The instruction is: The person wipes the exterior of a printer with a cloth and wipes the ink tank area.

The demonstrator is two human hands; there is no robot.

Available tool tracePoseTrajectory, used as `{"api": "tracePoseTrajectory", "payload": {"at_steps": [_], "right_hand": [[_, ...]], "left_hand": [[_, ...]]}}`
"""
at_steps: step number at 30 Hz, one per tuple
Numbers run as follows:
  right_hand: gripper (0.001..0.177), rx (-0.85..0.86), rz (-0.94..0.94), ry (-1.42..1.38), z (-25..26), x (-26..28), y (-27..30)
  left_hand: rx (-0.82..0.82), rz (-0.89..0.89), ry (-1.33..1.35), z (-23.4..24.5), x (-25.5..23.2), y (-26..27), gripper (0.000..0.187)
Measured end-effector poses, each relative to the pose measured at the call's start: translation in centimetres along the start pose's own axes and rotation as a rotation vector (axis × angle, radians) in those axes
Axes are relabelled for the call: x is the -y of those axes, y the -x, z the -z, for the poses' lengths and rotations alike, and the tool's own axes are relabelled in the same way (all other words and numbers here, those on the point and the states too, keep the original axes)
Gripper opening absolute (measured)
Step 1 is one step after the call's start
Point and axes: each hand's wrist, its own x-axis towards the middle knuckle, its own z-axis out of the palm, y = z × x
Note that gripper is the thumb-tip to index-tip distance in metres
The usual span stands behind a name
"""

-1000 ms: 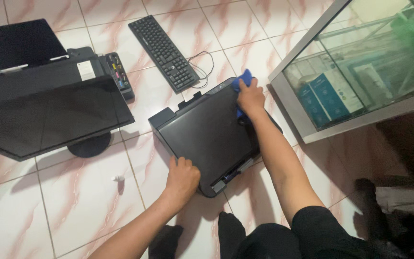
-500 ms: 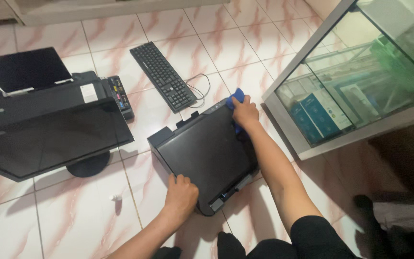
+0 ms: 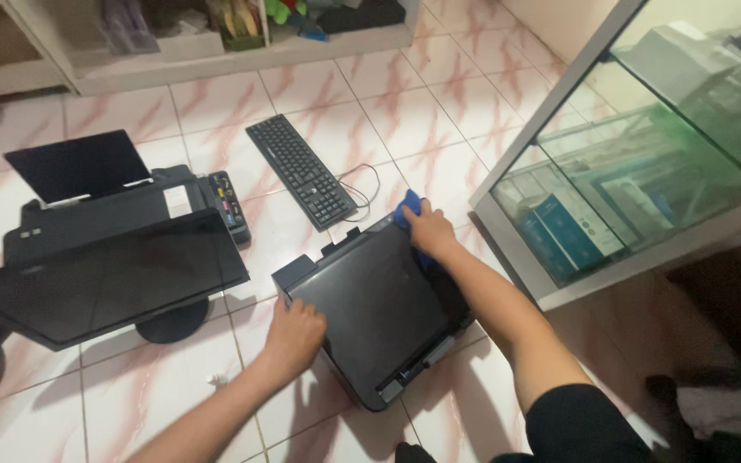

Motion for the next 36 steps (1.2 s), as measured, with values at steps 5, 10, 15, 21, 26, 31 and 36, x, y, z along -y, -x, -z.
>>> {"api": "tracePoseTrajectory", "payload": {"at_steps": [5, 10, 15, 21, 26, 31, 36], "right_hand": [[0.051, 0.018, -0.105, 0.006, -1.1, 1.7, -1.6], [0.057, 0.047, 0.032, -0.086, -0.2, 3.8, 0.0], [0.050, 0.068, -0.271, -0.125, 0.4, 1.7, -1.6], [0.067, 0.029, 0.065, -0.104, 0.3, 3.9, 1.7], [0.064, 0.040, -0.216, -0.150, 1.3, -0.4, 1.1], [0.065, -0.085, -0.072, -0.057, 0.0, 1.6, 2.8], [0.071, -0.070, 0.436, -0.186, 0.4, 7.9, 11.4]], "left_hand": [[0.074, -0.013, -0.093, -0.2, 4.1, -1.2, 0.019], [0.176, 0.000, -0.071, -0.2, 3.8, -1.7, 0.029], [0.079, 0.073, -0.066, -1.2, 2.9, -1.0, 0.026], [0.067, 0.072, -0.010, -1.6, 3.1, -1.3, 0.025], [0.098, 0.103, 0.016, -0.5, 2.6, -1.6, 0.029], [0.098, 0.153, 0.017, -0.6, 2.7, -1.7, 0.033], [0.076, 0.179, 0.003, -0.9, 2.2, -1.9, 0.031]]}}
